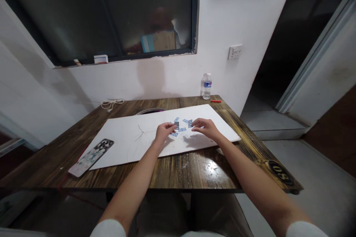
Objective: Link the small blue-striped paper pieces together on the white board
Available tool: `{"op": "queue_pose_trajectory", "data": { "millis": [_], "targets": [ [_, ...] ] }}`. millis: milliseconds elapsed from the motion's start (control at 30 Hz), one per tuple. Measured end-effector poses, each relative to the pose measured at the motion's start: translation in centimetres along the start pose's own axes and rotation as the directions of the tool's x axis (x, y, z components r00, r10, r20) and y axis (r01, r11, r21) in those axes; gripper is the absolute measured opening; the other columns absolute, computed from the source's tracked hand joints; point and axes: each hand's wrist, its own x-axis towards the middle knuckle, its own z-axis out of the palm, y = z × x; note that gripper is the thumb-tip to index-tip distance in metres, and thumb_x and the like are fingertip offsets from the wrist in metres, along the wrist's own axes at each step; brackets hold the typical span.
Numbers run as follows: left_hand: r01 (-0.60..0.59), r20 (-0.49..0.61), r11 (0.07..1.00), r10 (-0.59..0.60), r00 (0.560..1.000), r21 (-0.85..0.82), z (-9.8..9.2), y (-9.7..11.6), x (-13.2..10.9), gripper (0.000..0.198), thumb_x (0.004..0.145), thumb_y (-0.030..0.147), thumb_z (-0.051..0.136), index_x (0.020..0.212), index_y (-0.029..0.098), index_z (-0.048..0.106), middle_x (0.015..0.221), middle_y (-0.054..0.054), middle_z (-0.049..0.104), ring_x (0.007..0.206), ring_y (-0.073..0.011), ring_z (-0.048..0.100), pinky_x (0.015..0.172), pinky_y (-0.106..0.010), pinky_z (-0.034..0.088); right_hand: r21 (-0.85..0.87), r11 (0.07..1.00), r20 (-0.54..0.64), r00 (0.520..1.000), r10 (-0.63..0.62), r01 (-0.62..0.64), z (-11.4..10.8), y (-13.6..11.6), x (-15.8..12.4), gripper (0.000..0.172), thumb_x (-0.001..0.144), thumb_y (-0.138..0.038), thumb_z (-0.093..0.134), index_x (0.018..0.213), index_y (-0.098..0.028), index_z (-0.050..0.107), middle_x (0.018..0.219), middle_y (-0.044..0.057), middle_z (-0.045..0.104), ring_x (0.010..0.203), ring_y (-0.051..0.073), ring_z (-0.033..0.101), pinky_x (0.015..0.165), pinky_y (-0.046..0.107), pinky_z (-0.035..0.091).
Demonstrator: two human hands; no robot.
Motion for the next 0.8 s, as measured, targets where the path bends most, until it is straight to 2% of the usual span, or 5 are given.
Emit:
{"op": "queue_pose_trajectory", "data": {
  "millis": [200,333,500,700,800],
  "targets": [
    [0.014,0.038,1.000,-0.014,0.999,0.001,0.3,0.1,-0.3,0.040,0.050,0.043,0.085,0.073,0.014,0.070,0.063,-0.005,0.069,0.053,-0.0144,0.062,0.054,-0.025,0.045,0.273,0.961,-0.043,0.997,0.062,-0.048,1.8,0.0,-0.1,0.038,0.064,-0.053,0.077,0.075,-0.019,0.063,0.070,0.003,0.070,0.065,0.020,0.069,0.066,0.035,0.056],
    [0.029,0.065,0.999,-0.029,0.998,-0.012,0.5,0.1,-0.5,0.042,0.050,0.043,0.085,0.075,0.013,0.070,0.065,-0.005,0.069,0.055,-0.0146,0.062,0.056,-0.025,0.045,0.371,0.922,-0.047,0.990,0.135,-0.108,3.0,0.3,-0.1,0.045,0.063,-0.050,0.079,0.090,-0.020,0.060,0.067,0.001,0.070,0.061,0.019,0.069,0.061,0.032,0.055],
    [0.031,0.114,0.999,-0.032,0.993,0.008,0.7,0.1,-0.7,0.042,0.049,0.046,0.085,0.071,0.014,0.070,0.063,-0.005,0.068,0.057,-0.0155,0.063,0.056,-0.025,0.044,0.356,0.921,-0.052,0.981,0.188,-0.157,4.0,0.4,-0.4,0.041,0.062,-0.052,0.078,0.076,-0.017,0.062,0.069,0.004,0.070,0.064,0.020,0.068,0.061,0.032,0.054],
    [-0.021,0.203,0.996,0.003,0.979,0.085,0.7,0.1,-0.7,0.037,0.053,0.048,0.083,0.066,0.016,0.072,0.058,-0.005,0.066,0.057,-0.0150,0.059,0.056,-0.025,0.043,0.169,0.972,-0.060,0.983,0.176,-0.163,4.2,-0.1,-0.6,0.034,0.070,-0.051,0.071,0.071,-0.018,0.066,0.065,0.003,0.067,0.060,0.016,0.063,0.059,0.028,0.049],
    [-0.037,0.230,0.994,0.012,0.973,0.104,0.6,-0.1,-0.6,0.035,0.055,0.048,0.082,0.065,0.017,0.072,0.060,-0.005,0.067,0.058,-0.0158,0.060,0.057,-0.025,0.044,0.147,0.973,-0.058,0.980,0.189,-0.178,4.1,-0.1,-0.6,0.033,0.070,-0.051,0.071,0.068,-0.018,0.065,0.061,0.002,0.066,0.059,0.016,0.061,0.058,0.027,0.047]
  ]
}}
